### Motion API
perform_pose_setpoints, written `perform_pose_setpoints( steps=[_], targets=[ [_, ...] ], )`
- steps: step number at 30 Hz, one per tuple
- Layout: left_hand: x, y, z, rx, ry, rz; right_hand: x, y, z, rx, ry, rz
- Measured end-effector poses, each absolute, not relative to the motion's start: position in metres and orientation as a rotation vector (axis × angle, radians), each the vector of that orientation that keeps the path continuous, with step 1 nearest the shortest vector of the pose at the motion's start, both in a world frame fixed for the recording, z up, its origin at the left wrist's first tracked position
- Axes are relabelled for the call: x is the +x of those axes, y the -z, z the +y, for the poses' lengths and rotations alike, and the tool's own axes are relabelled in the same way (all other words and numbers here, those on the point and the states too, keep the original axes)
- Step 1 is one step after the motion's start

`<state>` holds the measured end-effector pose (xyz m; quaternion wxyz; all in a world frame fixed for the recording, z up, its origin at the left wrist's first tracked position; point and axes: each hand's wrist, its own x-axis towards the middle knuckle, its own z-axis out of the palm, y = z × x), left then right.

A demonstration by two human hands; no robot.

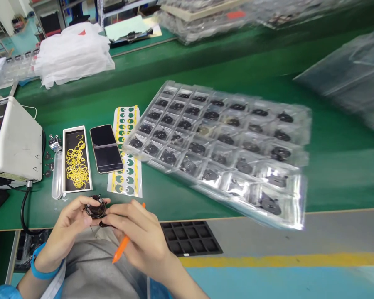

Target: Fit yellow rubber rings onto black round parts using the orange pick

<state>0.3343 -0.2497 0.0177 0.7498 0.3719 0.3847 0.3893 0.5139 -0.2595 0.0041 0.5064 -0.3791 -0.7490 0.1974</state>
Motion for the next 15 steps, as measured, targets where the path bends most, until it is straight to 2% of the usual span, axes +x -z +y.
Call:
perform_pose_setpoints(
  steps=[9, 15],
  targets=[
    [0.334, -0.016, -0.262, 1.221, -1.033, 0.878, 0.507, -0.010, -0.265, -0.853, -0.429, -1.773],
    [0.333, -0.020, -0.268, 1.278, -1.148, 0.860, 0.501, -0.017, -0.268, -0.802, -0.515, -1.721]
  ],
)
